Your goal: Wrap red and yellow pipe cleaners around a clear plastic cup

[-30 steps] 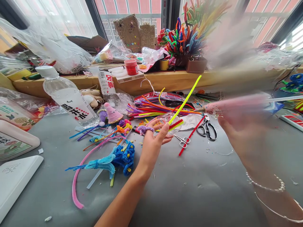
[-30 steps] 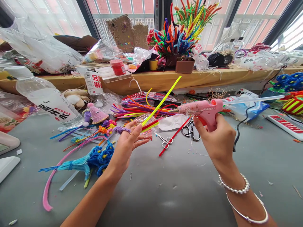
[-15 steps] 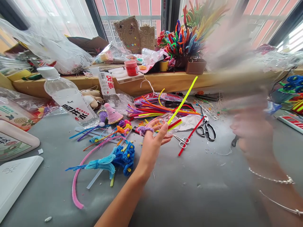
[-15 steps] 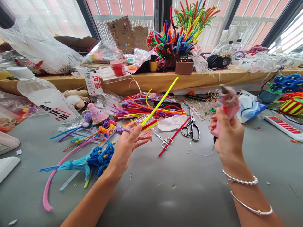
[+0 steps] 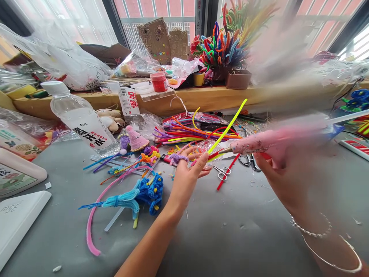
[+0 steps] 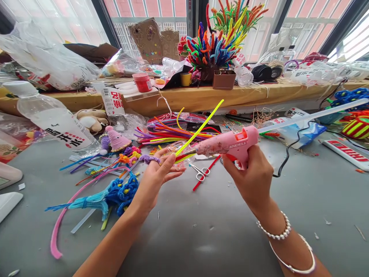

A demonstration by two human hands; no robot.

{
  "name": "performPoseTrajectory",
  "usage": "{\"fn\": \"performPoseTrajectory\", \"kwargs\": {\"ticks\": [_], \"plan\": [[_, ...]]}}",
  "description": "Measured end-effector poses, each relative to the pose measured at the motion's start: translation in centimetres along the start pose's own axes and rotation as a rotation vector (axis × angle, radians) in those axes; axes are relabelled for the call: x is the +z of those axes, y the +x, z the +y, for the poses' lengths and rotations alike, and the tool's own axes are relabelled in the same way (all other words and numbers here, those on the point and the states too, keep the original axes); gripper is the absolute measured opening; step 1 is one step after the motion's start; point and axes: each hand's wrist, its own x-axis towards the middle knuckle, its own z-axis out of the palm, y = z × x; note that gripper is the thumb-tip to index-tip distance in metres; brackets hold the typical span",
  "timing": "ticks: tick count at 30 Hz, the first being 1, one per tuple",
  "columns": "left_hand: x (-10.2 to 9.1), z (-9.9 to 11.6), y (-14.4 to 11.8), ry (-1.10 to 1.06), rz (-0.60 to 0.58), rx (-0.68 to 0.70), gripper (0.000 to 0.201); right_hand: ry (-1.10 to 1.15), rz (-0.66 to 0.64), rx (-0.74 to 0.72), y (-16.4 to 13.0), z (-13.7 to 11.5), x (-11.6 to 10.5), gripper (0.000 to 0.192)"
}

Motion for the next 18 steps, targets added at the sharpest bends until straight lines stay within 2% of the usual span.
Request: {"fn": "performPoseTrajectory", "kwargs": {"ticks": [11,18], "plan": [[0.12,-0.07,-0.05,0.025,-0.020,0.020,0.057,0.003,-0.064,0.057,-0.42,0.37,0.43,0.031],[0.03,-0.32,-0.06,0.027,-0.026,0.046,0.057,-0.043,-0.013,0.003,-0.36,0.31,0.30,0.029]]}}
